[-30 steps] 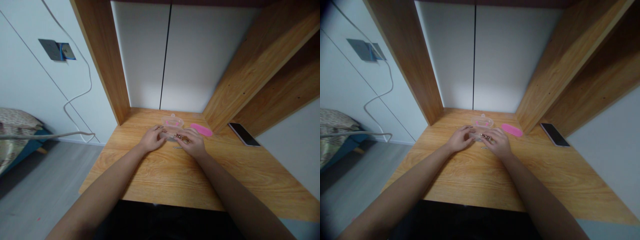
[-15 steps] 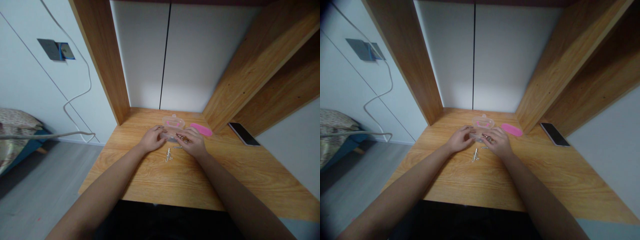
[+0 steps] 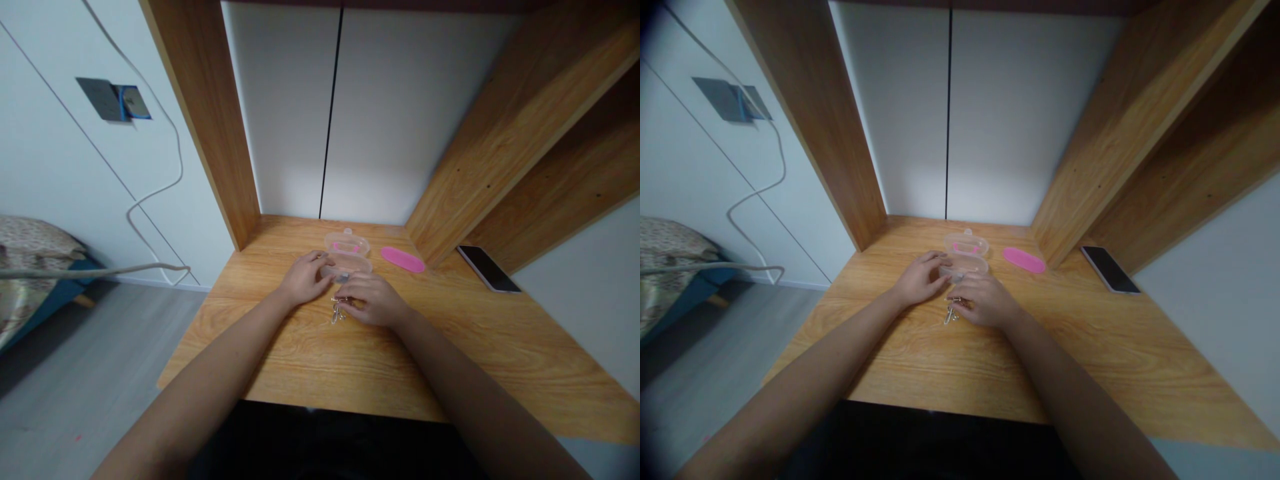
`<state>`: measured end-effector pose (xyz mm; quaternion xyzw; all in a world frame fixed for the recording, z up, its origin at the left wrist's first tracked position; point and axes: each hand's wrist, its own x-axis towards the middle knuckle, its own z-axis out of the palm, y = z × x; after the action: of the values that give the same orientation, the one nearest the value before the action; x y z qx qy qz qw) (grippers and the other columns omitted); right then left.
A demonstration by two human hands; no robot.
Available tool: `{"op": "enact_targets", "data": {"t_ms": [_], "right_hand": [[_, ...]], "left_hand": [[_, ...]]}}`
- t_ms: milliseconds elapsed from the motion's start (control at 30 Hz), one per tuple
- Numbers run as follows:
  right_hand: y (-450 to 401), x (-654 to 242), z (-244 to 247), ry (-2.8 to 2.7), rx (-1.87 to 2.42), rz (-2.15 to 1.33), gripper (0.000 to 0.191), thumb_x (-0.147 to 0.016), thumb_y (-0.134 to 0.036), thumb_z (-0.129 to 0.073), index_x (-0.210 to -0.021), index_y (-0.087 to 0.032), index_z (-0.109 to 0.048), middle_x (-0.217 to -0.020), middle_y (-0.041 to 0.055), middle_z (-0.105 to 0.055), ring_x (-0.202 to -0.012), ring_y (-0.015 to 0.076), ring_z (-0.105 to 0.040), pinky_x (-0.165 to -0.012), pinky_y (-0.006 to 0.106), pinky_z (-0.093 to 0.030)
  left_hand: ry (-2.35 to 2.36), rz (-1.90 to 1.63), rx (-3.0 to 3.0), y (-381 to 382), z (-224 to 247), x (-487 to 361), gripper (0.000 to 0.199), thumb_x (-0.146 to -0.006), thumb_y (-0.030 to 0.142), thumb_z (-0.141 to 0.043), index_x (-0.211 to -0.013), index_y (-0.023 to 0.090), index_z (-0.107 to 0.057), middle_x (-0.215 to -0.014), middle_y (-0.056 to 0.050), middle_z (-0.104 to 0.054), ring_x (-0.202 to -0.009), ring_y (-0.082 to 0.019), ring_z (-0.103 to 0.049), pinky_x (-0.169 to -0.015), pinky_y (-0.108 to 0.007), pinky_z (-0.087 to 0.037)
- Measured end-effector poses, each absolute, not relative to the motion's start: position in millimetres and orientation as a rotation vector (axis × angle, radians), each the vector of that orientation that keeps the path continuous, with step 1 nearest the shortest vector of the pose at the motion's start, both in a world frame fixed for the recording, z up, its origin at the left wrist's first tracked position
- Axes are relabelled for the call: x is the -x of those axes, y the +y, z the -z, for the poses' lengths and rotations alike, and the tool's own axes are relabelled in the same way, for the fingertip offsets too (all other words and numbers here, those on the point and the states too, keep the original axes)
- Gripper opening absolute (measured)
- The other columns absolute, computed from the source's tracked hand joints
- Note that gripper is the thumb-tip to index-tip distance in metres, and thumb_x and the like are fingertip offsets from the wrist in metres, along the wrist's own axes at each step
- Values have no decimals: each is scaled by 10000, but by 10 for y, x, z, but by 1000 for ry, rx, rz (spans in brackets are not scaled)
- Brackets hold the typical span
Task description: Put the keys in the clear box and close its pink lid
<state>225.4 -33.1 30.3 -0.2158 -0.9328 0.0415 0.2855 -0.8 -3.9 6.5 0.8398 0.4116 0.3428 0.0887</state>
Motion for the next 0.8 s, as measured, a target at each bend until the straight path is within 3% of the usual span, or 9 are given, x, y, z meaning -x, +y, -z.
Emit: {"op": "enact_targets", "data": {"t_ms": [267, 467, 600, 800], "right_hand": [[-325, -2228, -242, -2438, 544, -84, 220, -909, -243, -648, -1123, -252, -700, -1005, 57, -764, -889, 193, -721, -820, 338, -576], [-280, -2274, -219, -2357, 553, -31, 94, -890, -250, -692, -969, -267, -740, -908, 25, -766, -805, 166, -719, -764, 300, -570], [-266, -2267, -218, -2387, 554, -40, 91, -898, -257, -683, -968, -267, -741, -903, 21, -770, -814, 178, -714, -764, 323, -579], [-265, -2210, -229, -2383, 459, -87, 310, -921, -108, -555, -1119, -277, -722, -1010, 33, -773, -994, 204, -696, -877, 389, -594]], "left_hand": [[1222, -1031, -2514, -30, -53, 16, 283, -887, 330, -614, -1135, 209, -674, -1201, -108, -645, -1169, -265, -607, -1035, -427, -491], [1207, -1049, -2510, -37, -51, 8, 277, -891, 323, -611, -1135, 208, -674, -1204, -108, -647, -1177, -263, -605, -1037, -419, -493], [1208, -1064, -2503, -41, -54, 5, 276, -885, 319, -618, -1129, 206, -678, -1197, -110, -650, -1171, -266, -608, -1037, -420, -493], [1216, -1040, -2501, -44, -57, 7, 283, -884, 327, -620, -1136, 210, -672, -1199, -107, -647, -1171, -265, -609, -1039, -423, -493]]}}
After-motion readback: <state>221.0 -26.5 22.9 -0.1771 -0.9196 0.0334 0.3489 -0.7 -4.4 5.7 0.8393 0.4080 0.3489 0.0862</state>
